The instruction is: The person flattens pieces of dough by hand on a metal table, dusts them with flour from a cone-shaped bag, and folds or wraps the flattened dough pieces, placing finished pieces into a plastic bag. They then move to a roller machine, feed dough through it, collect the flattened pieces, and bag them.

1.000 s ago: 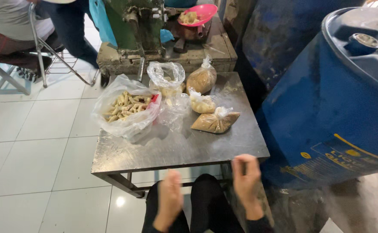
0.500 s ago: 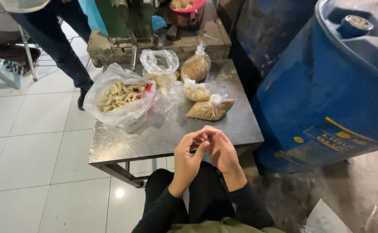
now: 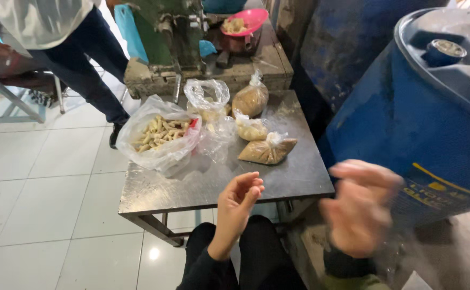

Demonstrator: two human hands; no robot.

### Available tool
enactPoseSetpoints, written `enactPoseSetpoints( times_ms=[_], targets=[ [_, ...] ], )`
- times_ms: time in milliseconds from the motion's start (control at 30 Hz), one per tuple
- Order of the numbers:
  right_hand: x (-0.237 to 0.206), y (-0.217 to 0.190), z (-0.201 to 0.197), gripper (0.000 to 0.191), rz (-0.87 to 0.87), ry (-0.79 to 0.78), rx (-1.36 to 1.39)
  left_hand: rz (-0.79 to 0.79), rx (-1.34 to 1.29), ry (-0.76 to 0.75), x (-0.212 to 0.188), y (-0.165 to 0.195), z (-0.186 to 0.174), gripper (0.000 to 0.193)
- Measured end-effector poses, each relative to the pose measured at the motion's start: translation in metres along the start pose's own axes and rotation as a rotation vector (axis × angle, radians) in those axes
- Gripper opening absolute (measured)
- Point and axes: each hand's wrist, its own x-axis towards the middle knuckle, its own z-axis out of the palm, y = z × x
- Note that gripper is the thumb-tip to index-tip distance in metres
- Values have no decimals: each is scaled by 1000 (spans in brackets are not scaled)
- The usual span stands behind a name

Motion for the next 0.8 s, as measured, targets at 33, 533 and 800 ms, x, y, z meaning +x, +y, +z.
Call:
enactPoseSetpoints(
  times_ms=[33,533,800],
  targets=[
    [1,3,6,57,-3,-174,-176,41,4,-25,-3,4,3,49],
    [-110,9,96,86,871,-242,1194,276,455,114,-32,55,36,39],
    [-97,8,96,115,995,-160,1547,116,78,9,-12,50,23,27]
  ],
)
